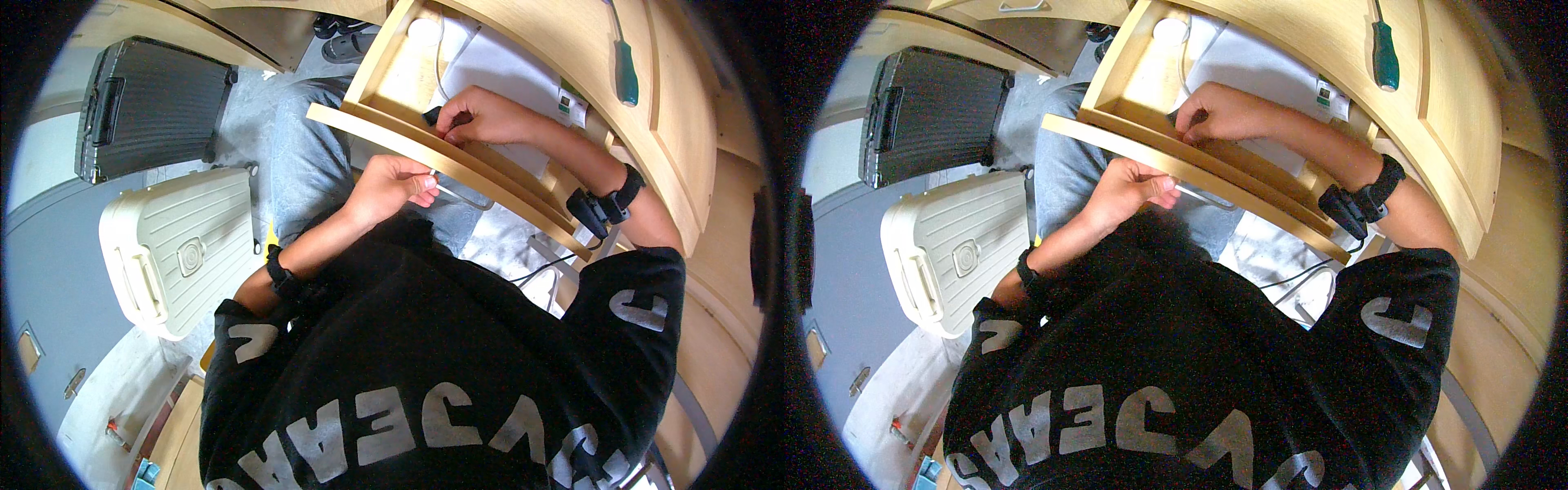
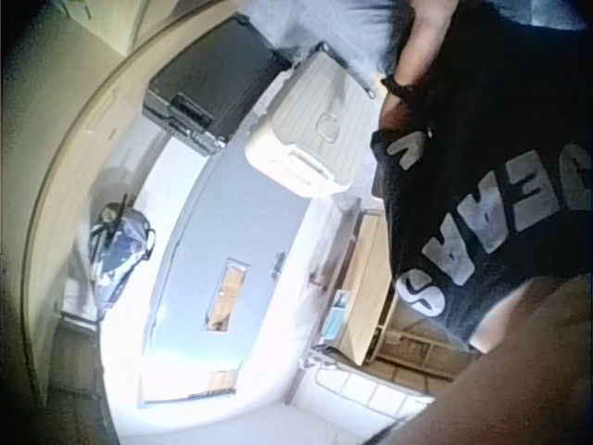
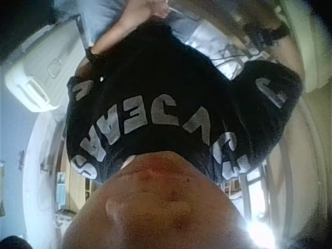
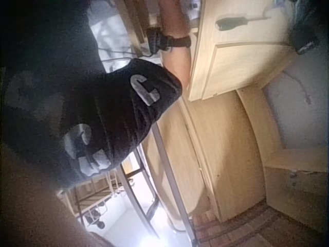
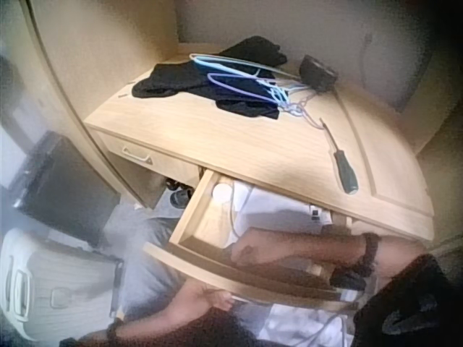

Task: The person assembles and installs a white plastic handle onto a wooden drawer using a screwdriver to tighten screws from the inside of the drawer face.

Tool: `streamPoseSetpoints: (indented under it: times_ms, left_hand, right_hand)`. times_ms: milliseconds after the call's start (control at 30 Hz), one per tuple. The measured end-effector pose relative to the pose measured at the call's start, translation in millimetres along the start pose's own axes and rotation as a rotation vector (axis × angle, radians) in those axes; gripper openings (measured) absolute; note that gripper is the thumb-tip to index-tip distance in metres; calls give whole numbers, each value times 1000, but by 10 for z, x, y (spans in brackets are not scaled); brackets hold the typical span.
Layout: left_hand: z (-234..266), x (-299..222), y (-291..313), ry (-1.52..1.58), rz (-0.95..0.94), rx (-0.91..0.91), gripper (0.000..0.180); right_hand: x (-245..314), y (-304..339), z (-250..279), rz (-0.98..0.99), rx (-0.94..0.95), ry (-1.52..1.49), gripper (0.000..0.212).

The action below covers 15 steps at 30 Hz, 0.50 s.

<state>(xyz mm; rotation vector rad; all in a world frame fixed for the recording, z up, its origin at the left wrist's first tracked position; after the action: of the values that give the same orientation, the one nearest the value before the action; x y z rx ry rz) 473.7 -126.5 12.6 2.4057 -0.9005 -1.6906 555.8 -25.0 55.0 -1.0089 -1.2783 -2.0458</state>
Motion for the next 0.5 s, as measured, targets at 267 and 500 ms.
streamPoseSetpoints:
  times_ms: [267, 500]
  left_hand:
    - [-10, -28, -13, -33, 6, 23, 19]
    - [-17, -43, -22, -21, 12, 24, 20]
  right_hand:
    - [-102, -35, -19, -2, 14, -81, 8]
    - [-59, -6, -66, -39, 51, 107, 12]
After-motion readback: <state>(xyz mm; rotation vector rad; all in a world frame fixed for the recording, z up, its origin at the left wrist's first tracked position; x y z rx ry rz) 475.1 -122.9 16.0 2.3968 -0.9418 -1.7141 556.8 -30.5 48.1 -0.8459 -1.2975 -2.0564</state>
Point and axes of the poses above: each hand's wrist, its own y-axis away from the middle knuckle, its own z-axis out of the back of the hand, x = y × z, the point moved 9 cm from there along -y, towards the middle knuckle, and after that the axes turned 9 degrees about -z, right-handed, at the moved point
